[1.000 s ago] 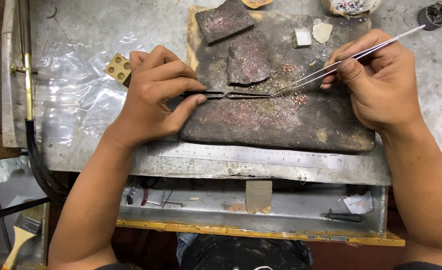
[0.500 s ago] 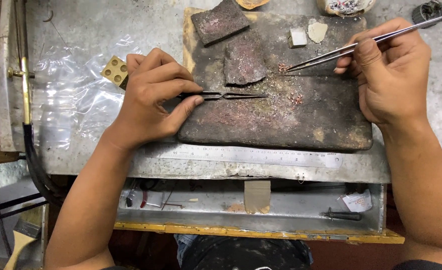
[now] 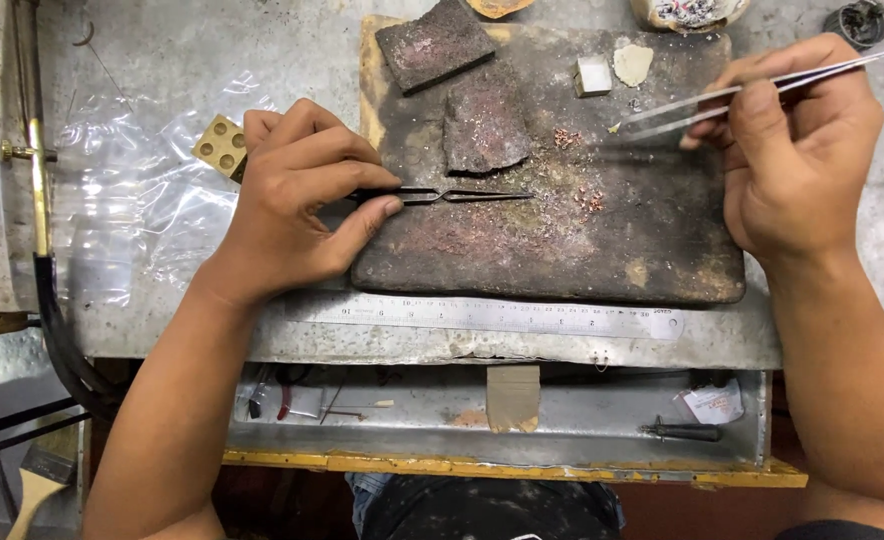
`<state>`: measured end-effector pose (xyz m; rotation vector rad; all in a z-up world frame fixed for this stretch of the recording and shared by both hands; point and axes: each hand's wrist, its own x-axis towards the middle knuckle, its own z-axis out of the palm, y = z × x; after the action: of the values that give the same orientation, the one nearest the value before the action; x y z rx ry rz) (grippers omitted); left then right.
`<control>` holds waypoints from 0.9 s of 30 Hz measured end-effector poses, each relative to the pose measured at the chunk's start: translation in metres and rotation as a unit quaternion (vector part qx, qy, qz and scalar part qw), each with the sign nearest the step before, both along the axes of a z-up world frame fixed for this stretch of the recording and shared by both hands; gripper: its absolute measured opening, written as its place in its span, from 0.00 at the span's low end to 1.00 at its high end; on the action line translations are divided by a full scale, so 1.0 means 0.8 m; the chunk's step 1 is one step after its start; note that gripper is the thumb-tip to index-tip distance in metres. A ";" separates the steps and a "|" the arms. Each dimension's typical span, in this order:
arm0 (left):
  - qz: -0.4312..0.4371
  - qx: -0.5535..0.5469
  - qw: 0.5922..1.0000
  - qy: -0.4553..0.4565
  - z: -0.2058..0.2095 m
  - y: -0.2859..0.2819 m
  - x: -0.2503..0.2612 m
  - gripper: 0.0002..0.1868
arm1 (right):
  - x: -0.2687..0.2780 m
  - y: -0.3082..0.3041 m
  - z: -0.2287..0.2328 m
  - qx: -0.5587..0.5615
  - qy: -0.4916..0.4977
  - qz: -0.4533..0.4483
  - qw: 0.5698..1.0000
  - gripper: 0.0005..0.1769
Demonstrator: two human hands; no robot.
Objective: Using a blowtorch and tweezers to heat and solder small metal components on a jeweler's bench.
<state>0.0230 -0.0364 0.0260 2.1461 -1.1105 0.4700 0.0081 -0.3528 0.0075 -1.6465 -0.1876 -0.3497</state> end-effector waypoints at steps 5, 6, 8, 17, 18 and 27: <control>-0.003 0.000 1.000 -0.001 -0.001 0.000 0.001 0.04 | -0.013 0.010 0.017 -0.081 -0.001 0.146 0.986 0.11; -0.002 -0.001 1.000 -0.001 -0.001 0.000 0.001 0.04 | -0.013 0.009 0.017 -0.082 -0.002 0.147 0.986 0.11; -0.004 0.004 1.000 -0.005 -0.002 0.001 0.002 0.03 | -0.013 0.008 0.014 -0.088 0.008 0.144 0.986 0.11; -0.005 0.008 1.000 0.008 0.001 0.000 0.001 0.03 | -0.014 0.006 0.012 -0.103 0.022 0.137 0.985 0.12; -0.005 0.008 1.000 0.009 0.001 0.000 0.001 0.03 | -0.015 0.006 0.013 -0.103 0.023 0.137 0.985 0.12; -0.011 0.008 1.000 0.004 0.000 0.001 0.002 0.04 | -0.013 0.002 0.009 -0.116 0.009 0.143 0.983 0.10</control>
<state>0.0245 -0.0357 0.0257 2.1467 -1.1355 0.4443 -0.0020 -0.3511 0.0147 -1.8221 -0.4600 -0.0962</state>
